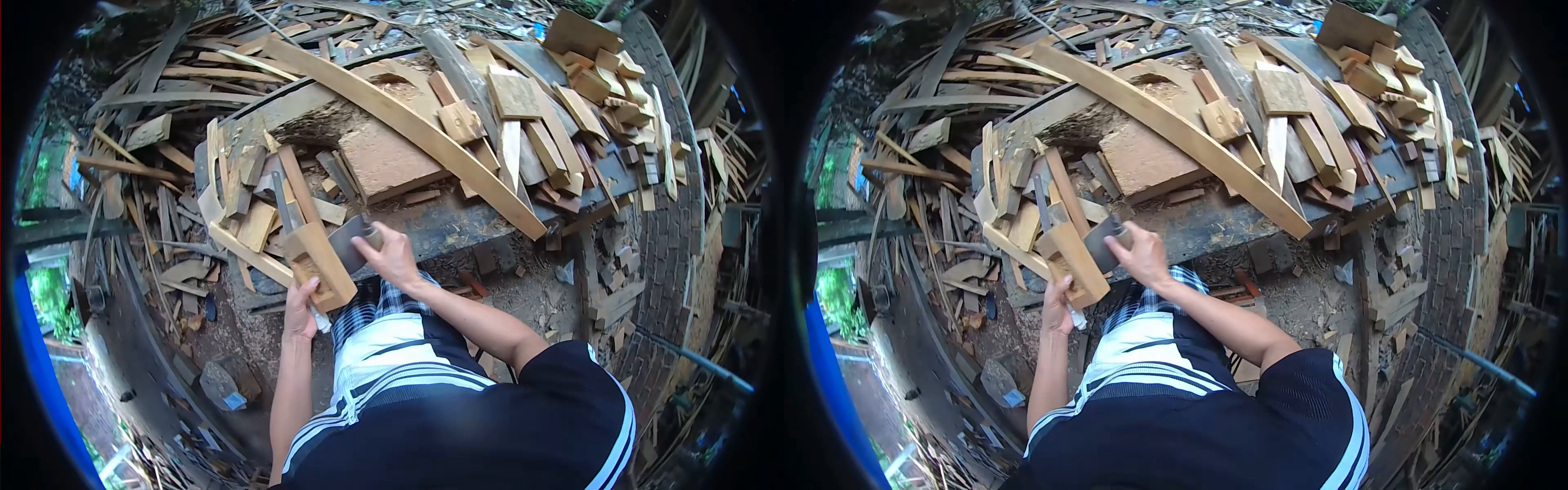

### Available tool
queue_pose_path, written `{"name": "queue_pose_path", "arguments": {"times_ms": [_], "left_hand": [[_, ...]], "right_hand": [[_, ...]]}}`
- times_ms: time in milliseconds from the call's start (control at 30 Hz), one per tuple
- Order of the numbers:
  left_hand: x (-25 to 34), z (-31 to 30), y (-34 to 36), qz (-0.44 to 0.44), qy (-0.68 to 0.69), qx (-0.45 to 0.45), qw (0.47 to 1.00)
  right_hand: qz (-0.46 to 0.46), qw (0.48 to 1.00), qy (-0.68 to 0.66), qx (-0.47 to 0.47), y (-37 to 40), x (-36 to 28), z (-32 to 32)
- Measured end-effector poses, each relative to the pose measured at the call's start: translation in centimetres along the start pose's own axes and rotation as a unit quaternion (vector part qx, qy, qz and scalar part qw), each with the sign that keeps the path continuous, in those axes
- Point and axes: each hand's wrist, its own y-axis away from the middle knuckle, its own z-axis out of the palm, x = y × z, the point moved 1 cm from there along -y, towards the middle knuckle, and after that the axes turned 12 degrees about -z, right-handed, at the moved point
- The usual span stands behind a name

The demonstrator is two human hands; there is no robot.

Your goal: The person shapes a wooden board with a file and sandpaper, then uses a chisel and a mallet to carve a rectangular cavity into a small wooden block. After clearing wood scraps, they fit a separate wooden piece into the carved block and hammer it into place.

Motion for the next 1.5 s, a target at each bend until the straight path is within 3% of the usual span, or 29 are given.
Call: {"name": "queue_pose_path", "arguments": {"times_ms": [100,167,233,267,300,333,367,400,433,467,533,567,600,633,700,767,833,900,933,1000,1100,1133,1233,1300,1333,1433,1500], "left_hand": [[-1.8,-0.4,0.0,0.01,0.057,0.016,0.998],[-2.7,-1.9,-0.3,0.001,0.116,0.01,0.993],[-3.0,-1.9,0.2,-0.026,0.201,-0.02,0.979],[-2.8,-1.7,0.3,-0.024,0.204,-0.022,0.978],[-2.8,-1.9,0.3,-0.019,0.207,-0.02,0.978],[-3.1,-2.4,0.3,-0.011,0.205,0.001,0.979],[-3.3,-2.9,0.5,-0.004,0.202,0.021,0.979],[-3.3,-3.4,0.8,0.0,0.206,0.024,0.978],[-3.3,-3.9,1.1,0.01,0.196,0.029,0.98],[-3.1,-4.4,1.3,0.019,0.184,0.033,0.982],[-2.9,-5.3,1.8,0.025,0.181,0.025,0.983],[-2.9,-5.6,2.0,0.031,0.178,0.018,0.983],[-2.8,-5.7,2.4,0.037,0.196,0.013,0.98],[-2.8,-6.0,2.6,0.044,0.2,0.015,0.979],[-3.1,-6.8,2.9,0.046,0.195,0.042,0.979],[-3.3,-7.2,3.3,0.054,0.2,0.046,0.977],[-3.2,-7.0,3.9,0.062,0.227,0.06,0.97],[-3.1,-7.0,4.2,0.068,0.233,0.074,0.967],[-3.1,-6.9,4.3,0.067,0.245,0.078,0.964],[-3.5,-7.0,4.4,0.064,0.261,0.085,0.96],[-3.9,-7.3,3.9,0.058,0.27,0.091,0.957],[-3.9,-7.0,3.8,0.061,0.264,0.09,0.958],[-3.8,-6.1,3.3,0.079,0.277,0.091,0.953],[-4.0,-5.8,3.2,0.081,0.268,0.035,0.959],[-4.0,-5.9,3.1,0.078,0.278,0.037,0.957],[-3.4,-4.7,3.3,0.071,0.281,0.037,0.956],[-3.5,-4.3,3.2,0.076,0.301,0.039,0.95]], "right_hand": [[-0.036,0.993,0.076,-0.084,-0.4,-3.5,1.2],[-0.035,0.993,0.034,-0.107,-1.2,-3.8,1.0],[0.126,0.949,-0.095,-0.273,-2.1,-5.4,-0.3],[0.084,0.956,-0.067,-0.272,-2.4,-5.6,-1.1],[-0.107,0.98,0.014,-0.17,-3.0,-4.8,-1.4],[-0.065,0.986,0.004,-0.152,-3.8,-3.6,-3.0],[-0.116,0.992,0.004,-0.045,-5.0,-2.8,-4.9],[-0.07,0.995,0.072,0.004,-6.5,-3.8,-7.8],[-0.046,0.996,0.04,0.063,-8.2,-0.8,-10.1],[0.043,0.993,0.003,0.114,-9.5,0.2,-12.9],[0.016,0.983,0.004,0.185,-12.4,7.3,-18.5],[0.072,0.981,0.047,0.175,-13.0,7.4,-20.8],[0.023,0.973,0.151,0.176,-14.2,13.1,-23.3],[0.084,0.954,0.244,0.152,-15.0,15.5,-24.7],[0.112,0.944,0.269,0.156,-16.1,21.3,-26.4],[0.044,0.93,0.341,0.131,-16.6,21.4,-26.5],[0.044,0.963,0.232,0.127,-16.9,19.3,-25.6],[0.132,0.976,0.147,0.095,-18.1,19.3,-24.6],[0.132,0.976,0.147,0.09,-18.6,19.5,-24.1],[0.091,0.952,0.292,0.026,-19.4,20.1,-23.2],[0.083,0.916,0.391,0.011,-20.3,19.0,-22.3],[0.016,0.885,0.464,0.043,-19.4,17.5,-21.4],[-0.06,0.871,0.484,0.06,-18.6,16.1,-21.2],[0.005,0.947,0.321,-0.026,-19.8,17.7,-22.7],[0.048,0.968,0.248,-0.013,-19.8,18.1,-22.8],[0.135,0.983,0.125,0.0,-19.1,17.9,-22.5],[0.141,0.99,0.018,-0.014,-19.0,18.9,-22.2]]}}
